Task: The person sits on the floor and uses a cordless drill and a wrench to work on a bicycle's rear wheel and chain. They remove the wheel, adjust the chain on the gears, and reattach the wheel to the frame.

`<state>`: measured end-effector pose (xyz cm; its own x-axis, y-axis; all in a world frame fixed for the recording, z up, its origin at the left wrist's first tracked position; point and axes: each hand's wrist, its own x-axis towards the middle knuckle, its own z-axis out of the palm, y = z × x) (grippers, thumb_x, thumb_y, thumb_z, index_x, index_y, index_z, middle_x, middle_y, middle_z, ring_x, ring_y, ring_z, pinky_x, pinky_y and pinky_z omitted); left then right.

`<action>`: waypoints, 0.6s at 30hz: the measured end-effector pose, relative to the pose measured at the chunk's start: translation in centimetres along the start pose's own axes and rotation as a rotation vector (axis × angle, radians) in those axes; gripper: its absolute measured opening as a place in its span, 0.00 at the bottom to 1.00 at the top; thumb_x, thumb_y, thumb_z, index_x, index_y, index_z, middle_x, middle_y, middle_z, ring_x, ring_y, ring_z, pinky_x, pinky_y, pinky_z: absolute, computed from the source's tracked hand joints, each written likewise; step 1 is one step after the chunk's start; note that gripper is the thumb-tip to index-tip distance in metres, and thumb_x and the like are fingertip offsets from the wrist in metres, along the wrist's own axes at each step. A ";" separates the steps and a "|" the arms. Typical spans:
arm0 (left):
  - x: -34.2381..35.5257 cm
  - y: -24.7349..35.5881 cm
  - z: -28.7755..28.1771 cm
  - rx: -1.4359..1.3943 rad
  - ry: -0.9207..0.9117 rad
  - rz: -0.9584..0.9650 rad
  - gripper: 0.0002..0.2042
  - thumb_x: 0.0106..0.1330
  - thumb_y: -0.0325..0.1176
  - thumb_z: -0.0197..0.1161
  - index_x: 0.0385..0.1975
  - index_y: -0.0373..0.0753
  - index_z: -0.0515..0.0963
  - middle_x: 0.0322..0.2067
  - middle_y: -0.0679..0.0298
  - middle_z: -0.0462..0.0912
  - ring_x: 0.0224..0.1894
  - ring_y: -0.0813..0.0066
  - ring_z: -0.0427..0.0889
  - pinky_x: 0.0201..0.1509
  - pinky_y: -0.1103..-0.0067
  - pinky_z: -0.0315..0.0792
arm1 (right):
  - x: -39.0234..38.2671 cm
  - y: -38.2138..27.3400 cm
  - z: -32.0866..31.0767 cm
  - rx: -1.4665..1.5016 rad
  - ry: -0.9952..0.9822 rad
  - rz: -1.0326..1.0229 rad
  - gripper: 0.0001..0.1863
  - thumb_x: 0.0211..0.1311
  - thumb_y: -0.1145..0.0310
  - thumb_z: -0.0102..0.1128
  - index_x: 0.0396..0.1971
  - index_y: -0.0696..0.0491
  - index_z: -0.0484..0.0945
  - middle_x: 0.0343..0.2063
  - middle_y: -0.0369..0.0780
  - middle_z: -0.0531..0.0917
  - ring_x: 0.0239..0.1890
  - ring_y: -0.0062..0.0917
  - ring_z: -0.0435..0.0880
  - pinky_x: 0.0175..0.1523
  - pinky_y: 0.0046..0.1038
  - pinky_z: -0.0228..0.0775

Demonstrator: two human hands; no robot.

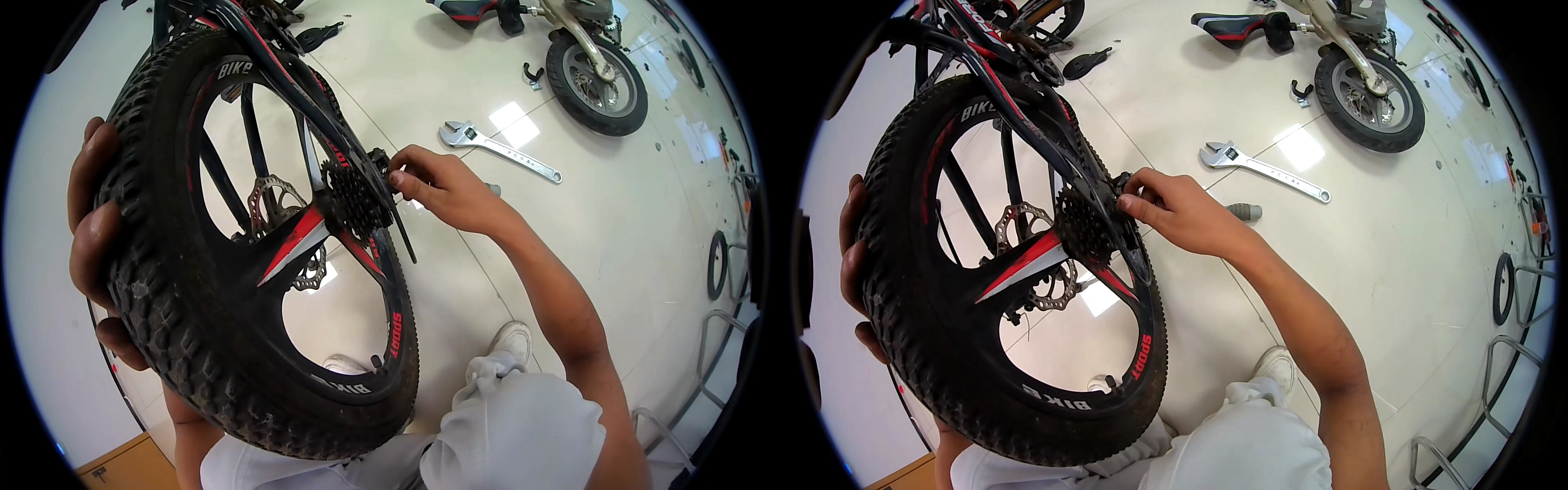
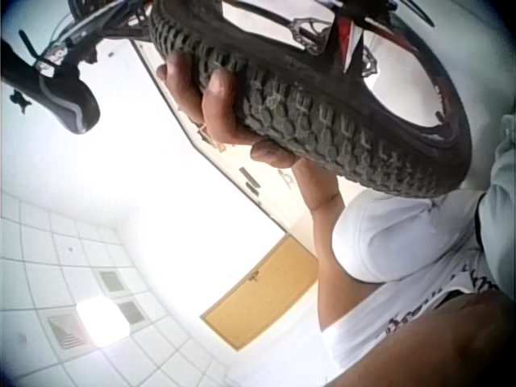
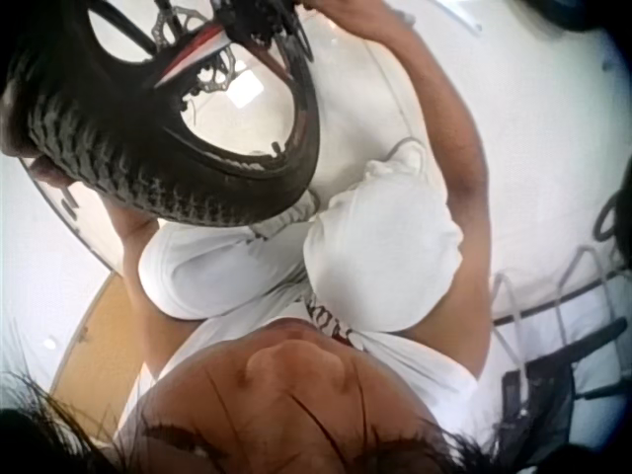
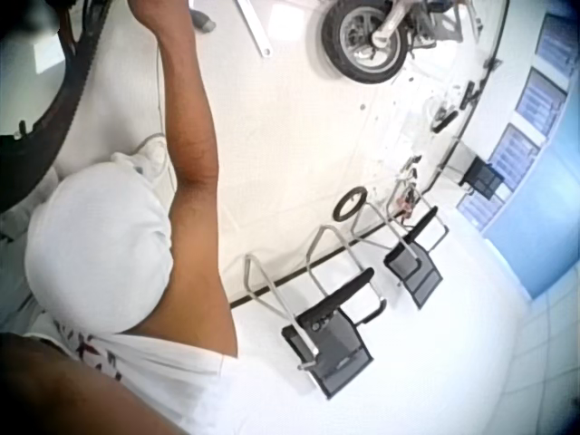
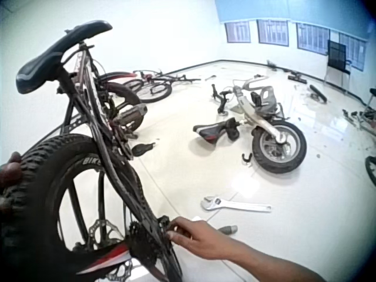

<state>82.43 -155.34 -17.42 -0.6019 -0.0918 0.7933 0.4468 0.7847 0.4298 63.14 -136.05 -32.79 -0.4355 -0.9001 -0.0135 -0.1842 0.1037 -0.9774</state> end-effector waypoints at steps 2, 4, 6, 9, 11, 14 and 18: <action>0.1 0.0 0.5 -0.068 0.038 0.000 0.32 0.69 0.66 0.28 0.61 0.56 0.67 0.64 0.42 0.61 0.71 0.47 0.55 0.72 0.58 0.58 | -0.1 -0.1 0.2 -0.038 -0.011 -0.026 0.18 0.74 0.57 0.48 0.37 0.60 0.74 0.20 0.40 0.75 0.25 0.23 0.70 0.33 0.29 0.63; 0.4 0.4 1.1 -0.064 0.056 -0.004 0.31 0.70 0.66 0.29 0.61 0.55 0.68 0.63 0.42 0.62 0.71 0.47 0.55 0.72 0.58 0.57 | 0.3 -0.3 0.6 -0.100 -0.013 -0.020 0.19 0.74 0.57 0.47 0.35 0.60 0.74 0.19 0.39 0.72 0.24 0.21 0.67 0.32 0.28 0.62; 0.6 0.5 1.4 -0.094 0.041 -0.011 0.30 0.70 0.65 0.31 0.61 0.55 0.68 0.64 0.43 0.61 0.71 0.48 0.54 0.73 0.57 0.54 | 0.6 -0.6 0.9 -0.200 0.006 0.027 0.20 0.74 0.57 0.47 0.33 0.61 0.74 0.17 0.40 0.70 0.23 0.20 0.65 0.31 0.29 0.60; 0.8 0.4 1.0 -0.110 -0.011 -0.001 0.29 0.71 0.64 0.34 0.60 0.54 0.68 0.64 0.44 0.61 0.71 0.46 0.53 0.74 0.54 0.50 | 1.2 -0.4 2.5 -0.125 0.162 0.115 0.24 0.72 0.55 0.48 0.28 0.64 0.73 0.13 0.46 0.68 0.19 0.29 0.62 0.29 0.34 0.61; 1.9 -1.0 0.3 -0.120 -0.106 0.121 0.28 0.71 0.64 0.36 0.57 0.51 0.69 0.62 0.42 0.64 0.69 0.45 0.56 0.71 0.54 0.55 | 1.1 -0.2 2.6 -0.106 0.208 0.208 0.29 0.71 0.53 0.48 0.19 0.64 0.68 0.11 0.39 0.63 0.19 0.20 0.57 0.25 0.31 0.55; 2.9 -1.4 -0.9 0.082 -0.178 0.299 0.33 0.68 0.65 0.39 0.50 0.40 0.75 0.51 0.41 0.75 0.62 0.44 0.66 0.69 0.53 0.55 | 1.4 1.0 3.4 0.167 0.224 0.309 0.29 0.72 0.51 0.48 0.13 0.55 0.72 0.12 0.28 0.66 0.17 0.14 0.60 0.22 0.25 0.50; 2.9 -1.2 -2.5 -0.068 -0.171 0.148 0.19 0.63 0.44 0.58 0.52 0.46 0.77 0.58 0.57 0.72 0.64 0.55 0.65 0.63 0.61 0.54 | 1.9 3.6 1.5 -0.307 -0.049 0.199 0.17 0.70 0.62 0.51 0.47 0.60 0.76 0.39 0.47 0.83 0.44 0.30 0.81 0.49 0.30 0.70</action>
<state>81.79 -158.10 -14.56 -0.6274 0.1314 0.7676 0.5785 0.7384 0.3465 62.92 -138.01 -36.64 -0.4477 -0.8682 -0.2139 -0.3591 0.3937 -0.8462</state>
